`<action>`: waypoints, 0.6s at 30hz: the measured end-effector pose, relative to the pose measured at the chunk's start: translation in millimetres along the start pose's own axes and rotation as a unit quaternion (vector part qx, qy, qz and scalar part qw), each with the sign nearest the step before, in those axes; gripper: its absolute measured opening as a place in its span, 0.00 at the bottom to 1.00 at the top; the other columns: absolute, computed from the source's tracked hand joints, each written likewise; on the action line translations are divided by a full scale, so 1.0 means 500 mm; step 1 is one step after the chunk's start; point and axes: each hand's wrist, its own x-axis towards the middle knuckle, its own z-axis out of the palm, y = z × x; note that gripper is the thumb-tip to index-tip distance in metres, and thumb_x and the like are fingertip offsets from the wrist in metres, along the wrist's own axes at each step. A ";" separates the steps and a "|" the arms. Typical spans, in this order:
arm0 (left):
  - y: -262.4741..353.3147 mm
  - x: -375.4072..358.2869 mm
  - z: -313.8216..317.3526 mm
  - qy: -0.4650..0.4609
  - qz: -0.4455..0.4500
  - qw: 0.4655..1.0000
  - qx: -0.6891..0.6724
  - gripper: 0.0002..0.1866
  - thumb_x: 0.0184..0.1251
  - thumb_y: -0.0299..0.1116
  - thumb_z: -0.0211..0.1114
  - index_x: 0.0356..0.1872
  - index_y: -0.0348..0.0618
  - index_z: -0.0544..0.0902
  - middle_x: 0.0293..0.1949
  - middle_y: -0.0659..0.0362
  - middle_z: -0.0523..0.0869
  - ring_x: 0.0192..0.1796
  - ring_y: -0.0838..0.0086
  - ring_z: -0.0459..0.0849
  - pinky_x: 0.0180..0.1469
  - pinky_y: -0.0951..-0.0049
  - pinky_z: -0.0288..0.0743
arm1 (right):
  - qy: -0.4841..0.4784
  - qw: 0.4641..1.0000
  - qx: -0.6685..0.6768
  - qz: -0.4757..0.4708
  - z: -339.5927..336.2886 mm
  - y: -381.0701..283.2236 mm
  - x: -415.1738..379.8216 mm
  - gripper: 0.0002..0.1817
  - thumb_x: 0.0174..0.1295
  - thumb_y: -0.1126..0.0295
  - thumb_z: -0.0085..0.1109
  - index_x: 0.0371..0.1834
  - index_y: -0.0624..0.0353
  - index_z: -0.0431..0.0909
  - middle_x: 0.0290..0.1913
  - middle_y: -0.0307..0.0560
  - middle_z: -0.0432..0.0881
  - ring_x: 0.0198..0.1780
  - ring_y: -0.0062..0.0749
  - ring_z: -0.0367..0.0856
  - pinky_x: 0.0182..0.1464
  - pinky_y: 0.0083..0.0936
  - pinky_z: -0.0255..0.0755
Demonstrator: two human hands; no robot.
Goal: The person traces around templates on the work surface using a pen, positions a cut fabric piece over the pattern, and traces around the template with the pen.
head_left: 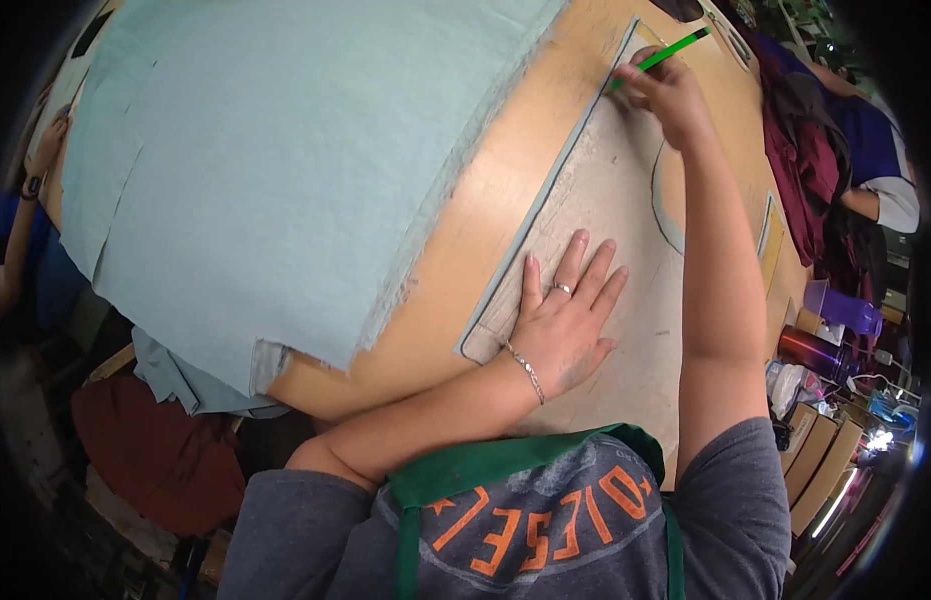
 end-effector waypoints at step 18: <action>0.014 0.011 -0.015 -0.046 0.007 0.995 0.088 0.37 0.55 0.55 0.55 0.65 0.51 0.58 0.69 0.55 0.46 0.70 0.53 0.38 0.55 0.28 0.38 | 0.324 0.933 0.155 -0.029 -0.084 0.088 -0.190 0.10 0.58 0.67 0.58 0.29 0.63 0.72 0.25 0.39 0.75 0.27 0.19 0.71 0.31 0.16 0.64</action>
